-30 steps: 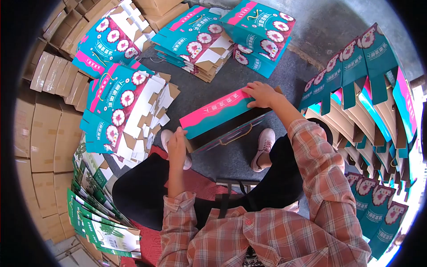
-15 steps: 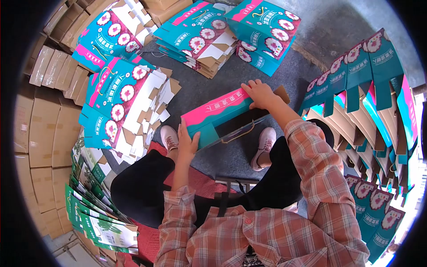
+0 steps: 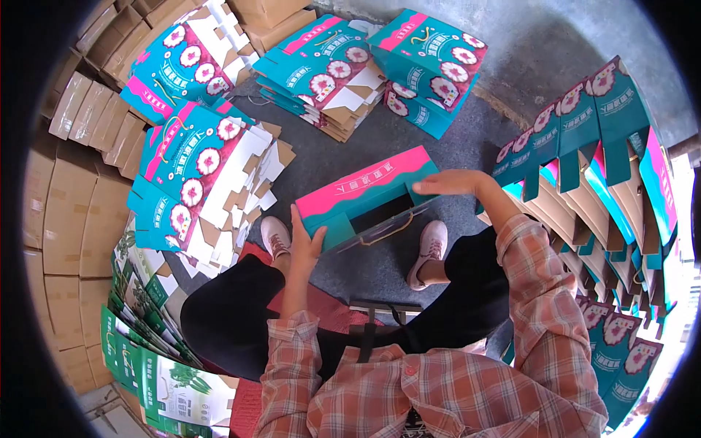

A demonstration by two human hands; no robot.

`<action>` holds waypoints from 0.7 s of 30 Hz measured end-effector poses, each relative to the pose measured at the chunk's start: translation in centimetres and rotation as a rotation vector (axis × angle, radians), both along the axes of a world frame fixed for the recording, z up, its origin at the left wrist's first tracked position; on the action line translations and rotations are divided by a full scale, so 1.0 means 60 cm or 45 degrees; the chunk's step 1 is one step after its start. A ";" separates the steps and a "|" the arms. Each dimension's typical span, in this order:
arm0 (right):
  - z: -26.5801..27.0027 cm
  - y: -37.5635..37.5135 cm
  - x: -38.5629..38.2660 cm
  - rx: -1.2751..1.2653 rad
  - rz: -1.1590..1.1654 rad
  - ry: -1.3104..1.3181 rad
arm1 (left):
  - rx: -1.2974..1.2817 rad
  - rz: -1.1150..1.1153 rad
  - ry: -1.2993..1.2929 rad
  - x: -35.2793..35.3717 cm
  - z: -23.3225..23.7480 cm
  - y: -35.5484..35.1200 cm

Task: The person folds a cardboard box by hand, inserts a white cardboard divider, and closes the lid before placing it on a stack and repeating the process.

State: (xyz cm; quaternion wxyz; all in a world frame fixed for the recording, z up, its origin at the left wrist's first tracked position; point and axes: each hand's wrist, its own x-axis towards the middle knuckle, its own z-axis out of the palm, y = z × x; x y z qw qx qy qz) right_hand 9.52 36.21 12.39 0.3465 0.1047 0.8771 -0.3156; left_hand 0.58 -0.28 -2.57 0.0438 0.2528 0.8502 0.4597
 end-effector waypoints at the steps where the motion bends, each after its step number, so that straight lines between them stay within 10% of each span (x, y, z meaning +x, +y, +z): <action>1: 0.010 -0.001 0.003 -0.075 0.095 -0.148 | 0.002 -0.008 0.001 0.002 0.001 0.000; 4: -0.008 0.010 0.020 0.150 0.404 -0.011 | 0.167 0.057 -0.366 0.007 -0.006 -0.002; 14: -0.020 0.021 -0.026 0.545 0.110 0.217 | 0.245 0.060 -0.659 -0.017 -0.079 -0.031; 16: -0.036 0.017 -0.033 0.579 -0.028 0.271 | 0.449 0.238 -1.267 -0.011 -0.041 -0.025; 21: -0.070 0.015 -0.044 0.551 -0.172 0.116 | 0.458 0.390 -1.357 0.014 0.035 0.001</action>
